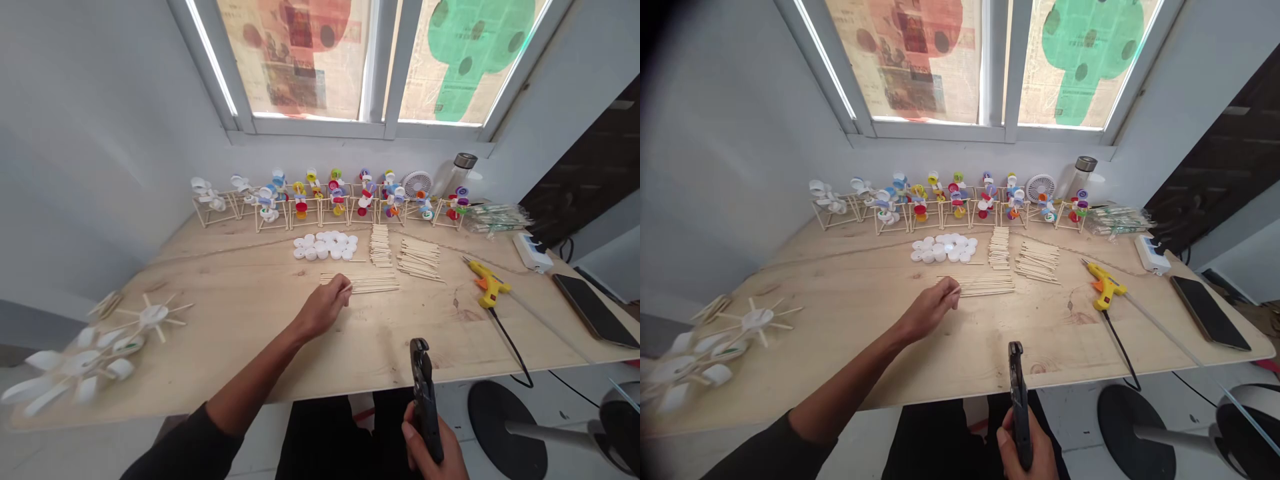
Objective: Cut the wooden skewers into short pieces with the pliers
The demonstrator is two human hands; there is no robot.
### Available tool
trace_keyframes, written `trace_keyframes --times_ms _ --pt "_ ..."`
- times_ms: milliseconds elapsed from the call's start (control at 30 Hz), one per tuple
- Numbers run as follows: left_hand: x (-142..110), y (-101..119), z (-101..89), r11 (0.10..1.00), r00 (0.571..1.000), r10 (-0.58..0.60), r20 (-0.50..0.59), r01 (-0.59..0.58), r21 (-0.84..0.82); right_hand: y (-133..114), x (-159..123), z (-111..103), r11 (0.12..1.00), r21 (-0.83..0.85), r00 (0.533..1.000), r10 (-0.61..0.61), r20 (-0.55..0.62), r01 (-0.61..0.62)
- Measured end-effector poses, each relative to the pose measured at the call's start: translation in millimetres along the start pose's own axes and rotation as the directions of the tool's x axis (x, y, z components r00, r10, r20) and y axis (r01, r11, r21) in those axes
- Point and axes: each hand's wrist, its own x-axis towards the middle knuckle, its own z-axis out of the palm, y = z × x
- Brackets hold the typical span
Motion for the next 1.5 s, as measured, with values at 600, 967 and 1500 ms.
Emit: trace_keyframes --times_ms 600,967,1500 --pt "-33 -6 27.0 0.753 0.886 -0.172 -0.430 -0.163 -0.637 -11 -6 -5 0.998 -0.052 0.999 -0.041 -0.017 0.040" --pt "-41 -7 37.1 0.838 0.899 -0.156 -0.409 -0.099 -0.537 -25 -9 -16 0.996 -0.081 0.997 -0.039 0.070 0.045" --pt "-50 18 37.2 0.777 0.962 -0.172 -0.211 0.001 -0.629 -19 -5 -22 0.984 -0.165 0.994 -0.060 0.089 0.074"
